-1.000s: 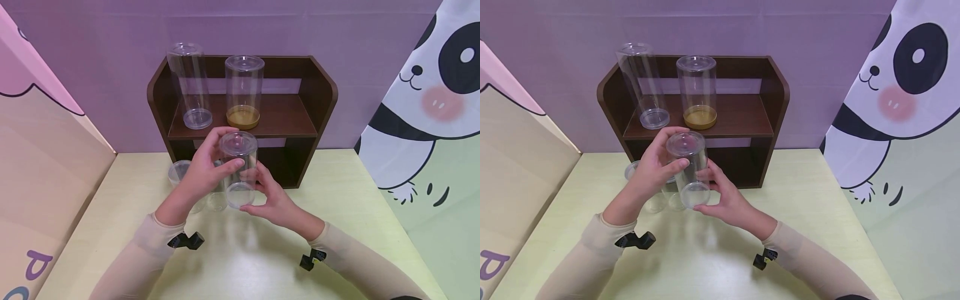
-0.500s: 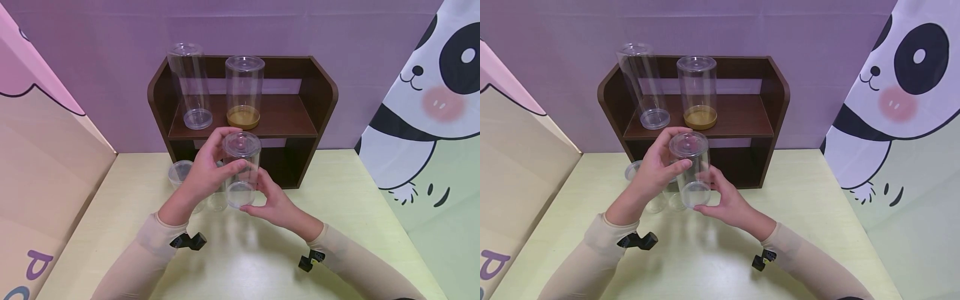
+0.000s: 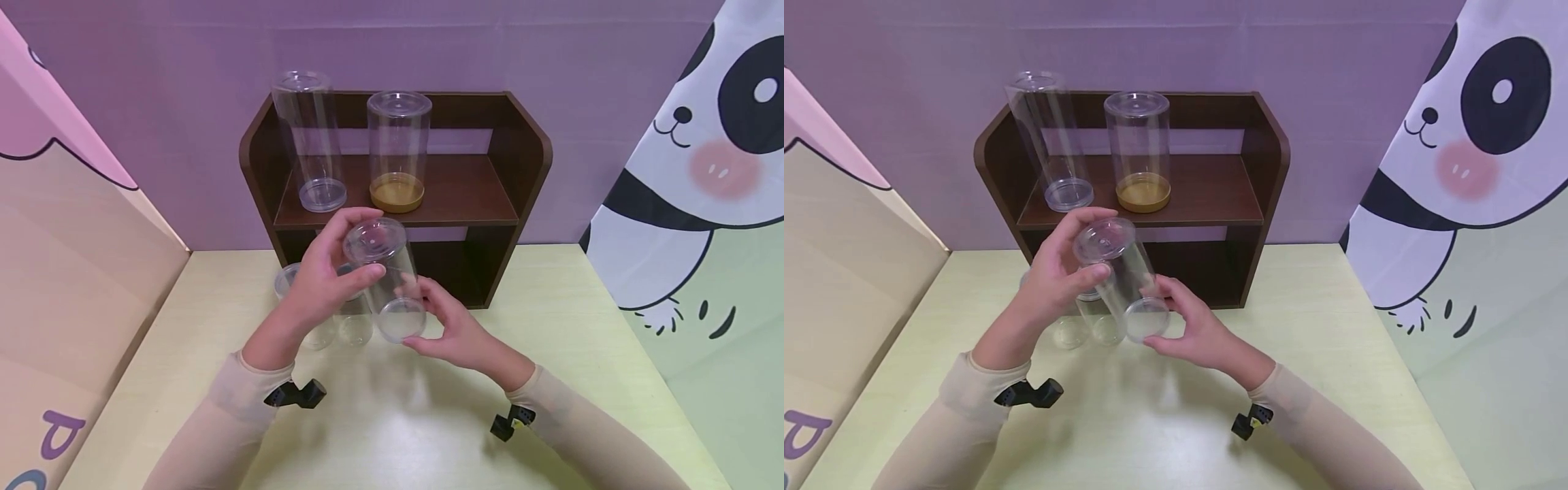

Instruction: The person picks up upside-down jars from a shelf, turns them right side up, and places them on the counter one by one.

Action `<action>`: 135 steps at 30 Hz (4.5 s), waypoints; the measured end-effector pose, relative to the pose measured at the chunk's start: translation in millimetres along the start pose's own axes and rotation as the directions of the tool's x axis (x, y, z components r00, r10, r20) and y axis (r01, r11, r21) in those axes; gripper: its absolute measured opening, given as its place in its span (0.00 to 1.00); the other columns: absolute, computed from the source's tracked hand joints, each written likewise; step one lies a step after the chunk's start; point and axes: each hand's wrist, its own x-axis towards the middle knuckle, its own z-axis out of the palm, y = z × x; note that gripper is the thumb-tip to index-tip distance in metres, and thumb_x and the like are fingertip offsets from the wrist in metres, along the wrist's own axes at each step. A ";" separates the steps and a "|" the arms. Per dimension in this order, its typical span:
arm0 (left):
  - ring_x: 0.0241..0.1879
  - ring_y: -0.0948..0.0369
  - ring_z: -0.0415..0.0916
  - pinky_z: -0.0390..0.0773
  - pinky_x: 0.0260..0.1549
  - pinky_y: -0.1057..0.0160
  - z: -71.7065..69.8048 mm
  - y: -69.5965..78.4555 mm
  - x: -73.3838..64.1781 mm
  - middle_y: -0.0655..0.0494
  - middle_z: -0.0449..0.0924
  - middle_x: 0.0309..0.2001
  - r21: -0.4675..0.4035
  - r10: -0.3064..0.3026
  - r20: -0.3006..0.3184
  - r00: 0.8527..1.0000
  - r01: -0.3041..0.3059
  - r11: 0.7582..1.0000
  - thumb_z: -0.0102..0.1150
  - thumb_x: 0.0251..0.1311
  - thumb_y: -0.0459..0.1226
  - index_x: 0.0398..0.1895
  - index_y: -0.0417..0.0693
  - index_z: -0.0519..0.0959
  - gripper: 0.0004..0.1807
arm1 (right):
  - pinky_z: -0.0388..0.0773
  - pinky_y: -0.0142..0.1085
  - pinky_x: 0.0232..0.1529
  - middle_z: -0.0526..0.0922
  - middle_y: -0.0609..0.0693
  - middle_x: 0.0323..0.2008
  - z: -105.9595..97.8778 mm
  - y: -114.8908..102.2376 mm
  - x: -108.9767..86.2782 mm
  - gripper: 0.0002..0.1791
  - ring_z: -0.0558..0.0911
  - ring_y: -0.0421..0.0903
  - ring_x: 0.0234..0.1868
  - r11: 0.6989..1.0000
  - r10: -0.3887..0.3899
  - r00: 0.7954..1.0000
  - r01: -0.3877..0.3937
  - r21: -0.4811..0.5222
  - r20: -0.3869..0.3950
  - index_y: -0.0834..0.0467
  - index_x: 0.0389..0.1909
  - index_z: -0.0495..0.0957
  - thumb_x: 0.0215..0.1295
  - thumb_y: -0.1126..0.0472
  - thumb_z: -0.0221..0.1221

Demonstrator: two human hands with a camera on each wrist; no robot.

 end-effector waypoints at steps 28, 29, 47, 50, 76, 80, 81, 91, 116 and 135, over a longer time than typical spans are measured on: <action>0.64 0.52 0.76 0.83 0.59 0.63 -52.5 1.0 -32.7 0.50 0.78 0.63 0.153 -0.075 0.076 0.994 0.062 0.986 0.75 0.62 0.22 0.78 0.43 0.75 0.40 | 0.81 0.38 0.68 0.74 0.63 0.68 -52.0 -15.6 -1.3 0.43 0.79 0.52 0.65 0.998 -0.050 0.998 0.049 0.028 0.023 0.70 0.77 0.70 0.59 0.83 0.70; 0.64 0.52 0.77 0.83 0.59 0.63 -53.5 0.9 -33.8 0.50 0.77 0.63 0.157 -0.080 0.079 0.994 0.067 0.985 0.75 0.62 0.22 0.78 0.44 0.75 0.40 | 0.81 0.38 0.68 0.74 0.63 0.68 -53.5 -16.4 -1.2 0.43 0.79 0.51 0.65 0.998 -0.048 0.999 0.047 0.033 0.019 0.70 0.77 0.70 0.59 0.83 0.70; 0.65 0.54 0.77 0.83 0.62 0.63 -58.7 -11.1 -47.1 0.51 0.76 0.67 0.222 -0.143 0.123 0.982 0.114 0.968 0.79 0.57 0.22 0.72 0.44 0.74 0.39 | 0.85 0.40 0.64 0.74 0.65 0.69 -76.0 -27.9 4.8 0.38 0.76 0.55 0.70 0.994 -0.105 0.994 0.106 0.040 -0.022 0.74 0.72 0.71 0.58 0.86 0.67; 0.65 0.55 0.76 0.83 0.63 0.63 -58.3 -12.3 -49.0 0.53 0.77 0.67 0.241 -0.161 0.119 0.980 0.128 0.962 0.80 0.58 0.23 0.72 0.45 0.74 0.40 | 0.83 0.42 0.66 0.74 0.64 0.69 -77.2 -30.6 5.0 0.38 0.75 0.56 0.71 0.994 -0.099 0.995 0.100 0.052 -0.028 0.73 0.72 0.71 0.58 0.86 0.66; 0.61 0.58 0.80 0.82 0.63 0.63 -47.5 -12.8 -57.4 0.58 0.79 0.65 0.282 -0.208 0.083 0.975 0.177 0.943 0.83 0.58 0.28 0.72 0.49 0.74 0.40 | 0.81 0.36 0.67 0.79 0.54 0.72 -88.2 -39.1 3.7 0.43 0.81 0.50 0.69 0.977 -0.056 0.991 0.079 0.197 -0.119 0.74 0.79 0.64 0.60 0.89 0.59; 0.62 0.58 0.79 0.82 0.63 0.63 -41.9 -13.4 -60.9 0.57 0.79 0.65 0.278 -0.213 0.084 0.973 0.182 0.943 0.83 0.58 0.28 0.72 0.48 0.75 0.39 | 0.82 0.35 0.66 0.79 0.52 0.73 -89.2 -40.8 3.5 0.41 0.80 0.51 0.70 0.969 -0.037 0.988 0.072 0.237 -0.152 0.67 0.80 0.70 0.64 0.85 0.59; 0.62 0.58 0.79 0.82 0.63 0.64 -40.8 -13.8 -61.8 0.57 0.79 0.65 0.276 -0.211 0.082 0.974 0.181 0.944 0.83 0.58 0.28 0.71 0.48 0.75 0.39 | 0.82 0.35 0.67 0.78 0.52 0.73 -89.2 -41.1 3.6 0.39 0.79 0.51 0.71 0.965 -0.036 0.987 0.075 0.251 -0.158 0.64 0.79 0.72 0.66 0.82 0.62; 0.60 0.54 0.83 0.83 0.64 0.58 -30.0 -24.6 -72.9 0.54 0.82 0.65 0.275 -0.247 0.058 0.967 0.223 0.935 0.85 0.58 0.32 0.71 0.48 0.79 0.37 | 0.80 0.35 0.67 0.80 0.50 0.73 -84.9 -43.2 13.2 0.37 0.77 0.51 0.73 0.928 -0.038 0.975 0.115 0.353 -0.218 0.54 0.75 0.79 0.69 0.48 0.78; 0.66 0.48 0.82 0.80 0.68 0.58 9.9 -55.6 -84.1 0.50 0.84 0.66 0.208 -0.265 0.203 0.943 0.224 0.952 0.86 0.57 0.33 0.71 0.46 0.79 0.38 | 0.82 0.36 0.63 0.84 0.46 0.66 -76.1 -59.9 35.2 0.38 0.81 0.47 0.64 0.916 -0.025 0.999 0.031 0.399 -0.020 0.48 0.73 0.81 0.64 0.41 0.79; 0.65 0.54 0.81 0.82 0.67 0.45 37.2 -76.1 -78.8 0.59 0.82 0.65 0.257 -0.353 0.219 0.910 0.295 0.920 0.87 0.56 0.34 0.70 0.51 0.79 0.38 | 0.85 0.38 0.59 0.83 0.51 0.66 -65.0 -70.0 40.2 0.54 0.83 0.51 0.64 0.957 0.049 0.996 -0.068 0.281 0.076 0.71 0.75 0.71 0.62 0.38 0.79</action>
